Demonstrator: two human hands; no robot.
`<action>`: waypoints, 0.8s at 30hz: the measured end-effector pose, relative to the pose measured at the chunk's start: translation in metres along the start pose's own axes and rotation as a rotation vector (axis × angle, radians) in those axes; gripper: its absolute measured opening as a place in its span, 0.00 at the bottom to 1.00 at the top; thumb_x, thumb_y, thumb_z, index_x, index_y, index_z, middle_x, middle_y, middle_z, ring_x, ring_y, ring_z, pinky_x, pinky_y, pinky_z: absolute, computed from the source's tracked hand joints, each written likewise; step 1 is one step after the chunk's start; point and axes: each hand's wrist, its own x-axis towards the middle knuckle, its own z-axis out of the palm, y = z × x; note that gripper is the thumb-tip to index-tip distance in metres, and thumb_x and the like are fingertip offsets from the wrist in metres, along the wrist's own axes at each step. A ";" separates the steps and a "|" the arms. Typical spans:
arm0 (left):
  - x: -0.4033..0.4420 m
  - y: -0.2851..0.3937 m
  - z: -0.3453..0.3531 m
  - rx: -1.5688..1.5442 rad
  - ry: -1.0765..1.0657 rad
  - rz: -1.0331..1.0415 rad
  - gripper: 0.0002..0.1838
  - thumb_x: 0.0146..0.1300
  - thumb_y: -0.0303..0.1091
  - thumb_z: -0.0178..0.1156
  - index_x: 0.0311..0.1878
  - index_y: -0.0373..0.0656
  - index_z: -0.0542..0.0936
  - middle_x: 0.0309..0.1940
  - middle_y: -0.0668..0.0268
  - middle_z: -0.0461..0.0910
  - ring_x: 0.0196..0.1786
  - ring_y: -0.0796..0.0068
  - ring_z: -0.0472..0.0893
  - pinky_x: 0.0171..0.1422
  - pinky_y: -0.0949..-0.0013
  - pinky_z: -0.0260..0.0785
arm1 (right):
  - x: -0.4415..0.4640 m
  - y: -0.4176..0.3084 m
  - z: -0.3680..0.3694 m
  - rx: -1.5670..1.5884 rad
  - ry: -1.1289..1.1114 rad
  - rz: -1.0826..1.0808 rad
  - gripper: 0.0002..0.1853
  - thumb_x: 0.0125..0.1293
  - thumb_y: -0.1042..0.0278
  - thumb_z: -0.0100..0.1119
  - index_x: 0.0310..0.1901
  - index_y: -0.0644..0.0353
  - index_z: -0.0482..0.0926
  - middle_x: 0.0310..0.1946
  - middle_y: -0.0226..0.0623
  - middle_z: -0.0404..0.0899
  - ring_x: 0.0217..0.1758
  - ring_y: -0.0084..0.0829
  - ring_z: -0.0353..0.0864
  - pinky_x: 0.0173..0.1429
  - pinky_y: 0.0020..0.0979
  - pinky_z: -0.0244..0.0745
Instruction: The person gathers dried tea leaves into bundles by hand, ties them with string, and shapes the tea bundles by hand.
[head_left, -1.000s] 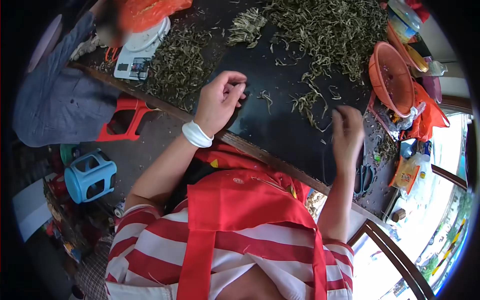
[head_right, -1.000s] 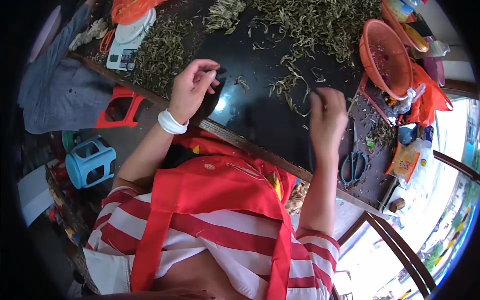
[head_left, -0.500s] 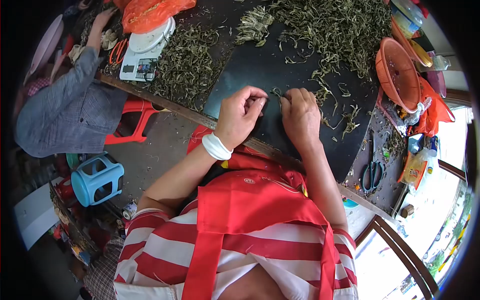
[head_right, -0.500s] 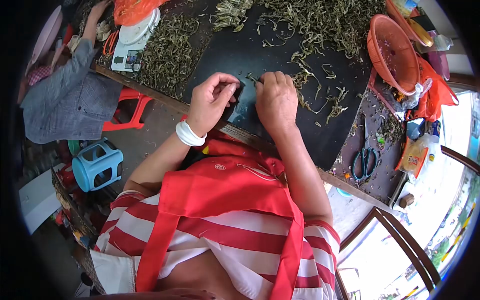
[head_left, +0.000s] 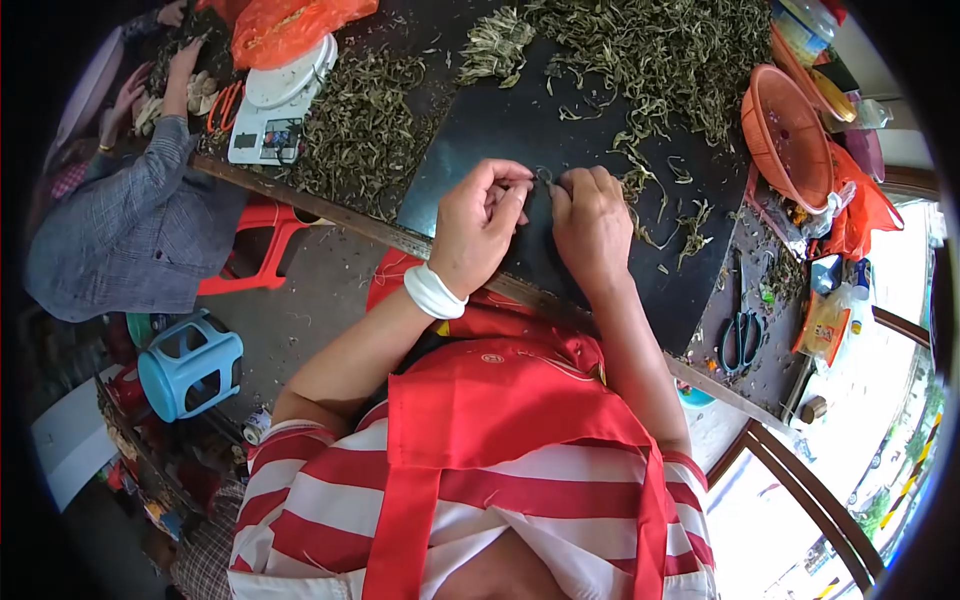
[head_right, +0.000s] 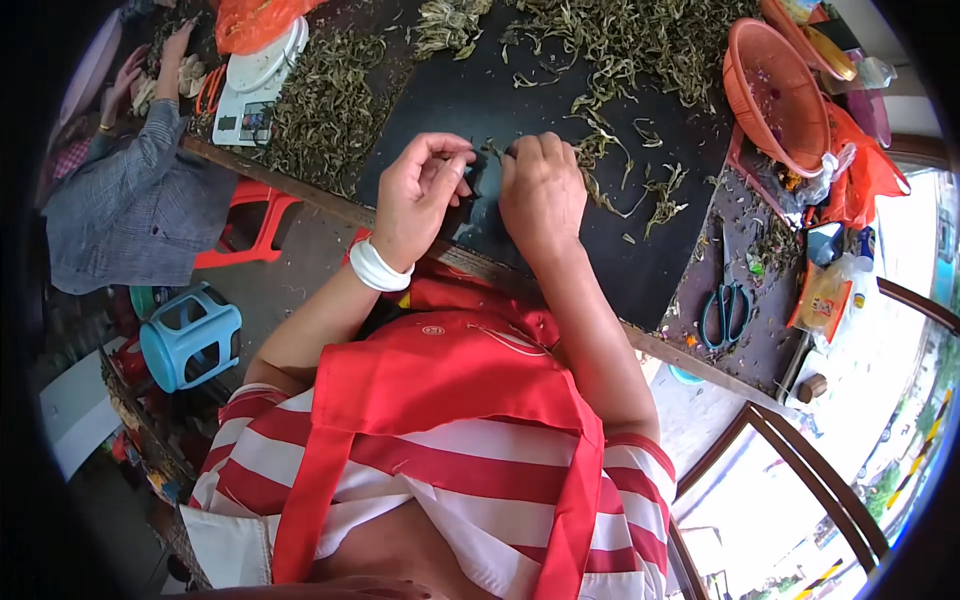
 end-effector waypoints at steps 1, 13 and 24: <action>0.000 0.003 0.000 -0.008 -0.004 -0.019 0.07 0.65 0.23 0.56 0.45 0.37 0.77 0.32 0.66 0.81 0.27 0.81 0.77 0.30 0.79 0.68 | 0.002 0.003 0.003 -0.006 -0.009 -0.031 0.03 0.61 0.73 0.58 0.36 0.61 0.77 0.31 0.42 0.77 0.34 0.45 0.76 0.40 0.39 0.73; -0.007 -0.002 0.021 -0.238 -0.268 -0.305 0.11 0.72 0.32 0.53 0.44 0.35 0.80 0.36 0.63 0.82 0.30 0.82 0.75 0.36 0.80 0.68 | -0.020 -0.015 -0.038 0.468 -0.001 0.285 0.03 0.67 0.78 0.54 0.40 0.63 0.75 0.29 0.37 0.79 0.26 0.26 0.72 0.33 0.28 0.71; -0.005 0.003 -0.020 -0.200 -0.128 -0.291 0.15 0.72 0.36 0.54 0.41 0.36 0.85 0.30 0.65 0.83 0.28 0.82 0.74 0.34 0.79 0.68 | 0.031 0.003 0.008 0.029 -0.059 -0.105 0.05 0.64 0.75 0.58 0.41 0.65 0.79 0.33 0.36 0.81 0.29 0.27 0.75 0.34 0.25 0.70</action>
